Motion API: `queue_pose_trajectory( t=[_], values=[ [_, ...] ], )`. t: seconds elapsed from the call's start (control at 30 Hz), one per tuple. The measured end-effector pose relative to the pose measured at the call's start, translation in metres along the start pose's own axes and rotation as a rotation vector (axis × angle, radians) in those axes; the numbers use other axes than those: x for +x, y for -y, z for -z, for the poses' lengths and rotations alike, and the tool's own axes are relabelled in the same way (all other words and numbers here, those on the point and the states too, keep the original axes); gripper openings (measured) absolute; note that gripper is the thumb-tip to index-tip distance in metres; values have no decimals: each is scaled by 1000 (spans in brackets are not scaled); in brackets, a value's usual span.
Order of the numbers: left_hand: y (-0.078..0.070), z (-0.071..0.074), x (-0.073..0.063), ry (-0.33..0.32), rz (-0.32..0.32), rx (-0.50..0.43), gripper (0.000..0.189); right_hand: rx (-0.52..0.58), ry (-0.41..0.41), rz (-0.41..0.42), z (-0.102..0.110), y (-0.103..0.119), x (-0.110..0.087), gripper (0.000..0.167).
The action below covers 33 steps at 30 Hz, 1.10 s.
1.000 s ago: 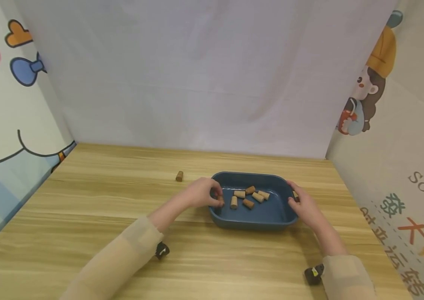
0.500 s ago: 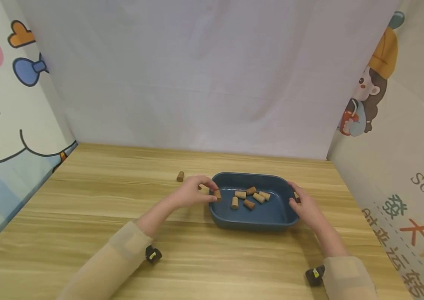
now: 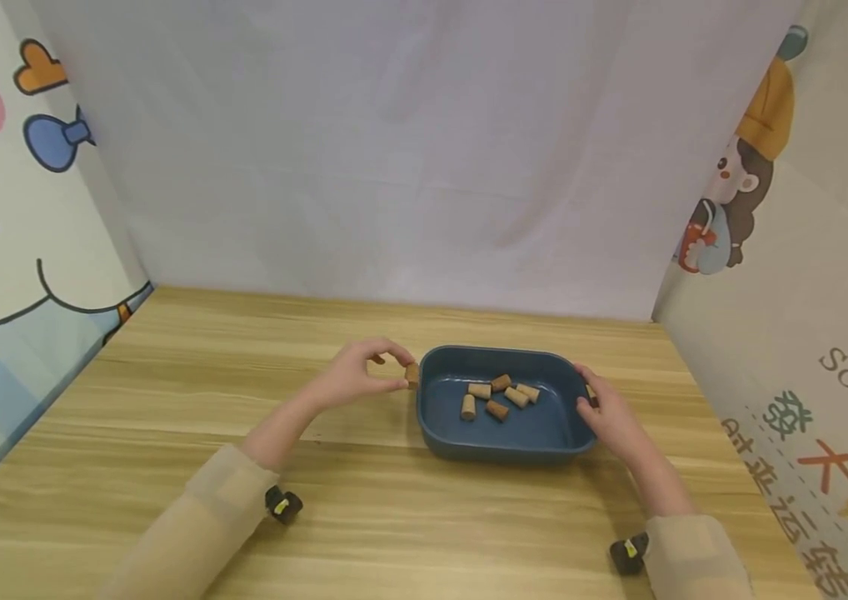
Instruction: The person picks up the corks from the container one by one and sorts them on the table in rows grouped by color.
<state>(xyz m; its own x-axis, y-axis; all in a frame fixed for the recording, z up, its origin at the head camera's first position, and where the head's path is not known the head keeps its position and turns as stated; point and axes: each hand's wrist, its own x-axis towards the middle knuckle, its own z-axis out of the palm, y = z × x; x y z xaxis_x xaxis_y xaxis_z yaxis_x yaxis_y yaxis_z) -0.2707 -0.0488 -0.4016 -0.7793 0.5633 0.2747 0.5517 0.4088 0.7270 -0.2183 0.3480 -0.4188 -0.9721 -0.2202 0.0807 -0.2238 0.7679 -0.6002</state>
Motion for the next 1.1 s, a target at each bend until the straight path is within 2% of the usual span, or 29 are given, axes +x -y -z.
queue_pose_trajectory(
  t=[0.17, 0.33, 0.5, 0.67, 0.87, 1.1],
  values=[
    [4, 16, -3, -26, -19, 12, 30, 2, 2, -14, 0, 1, 0, 53],
    [12, 28, -7, -41, 13, -5, 31, 3, -2, -17, 0, 1, -1, 54],
    [24, 39, -9, -81, 22, 25, 31, 4, -5, -18, 1, 2, -2, 54],
    [37, 50, -10, -111, 70, 27, 32, -3, -7, -16, 2, 1, -3, 54],
    [55, 63, -9, -131, 112, 95, 33, -15, -4, -18, 2, 0, -3, 54],
    [73, 72, -7, -113, 140, 161, 33, -30, -12, -11, 0, 1, -1, 54]
  ],
)
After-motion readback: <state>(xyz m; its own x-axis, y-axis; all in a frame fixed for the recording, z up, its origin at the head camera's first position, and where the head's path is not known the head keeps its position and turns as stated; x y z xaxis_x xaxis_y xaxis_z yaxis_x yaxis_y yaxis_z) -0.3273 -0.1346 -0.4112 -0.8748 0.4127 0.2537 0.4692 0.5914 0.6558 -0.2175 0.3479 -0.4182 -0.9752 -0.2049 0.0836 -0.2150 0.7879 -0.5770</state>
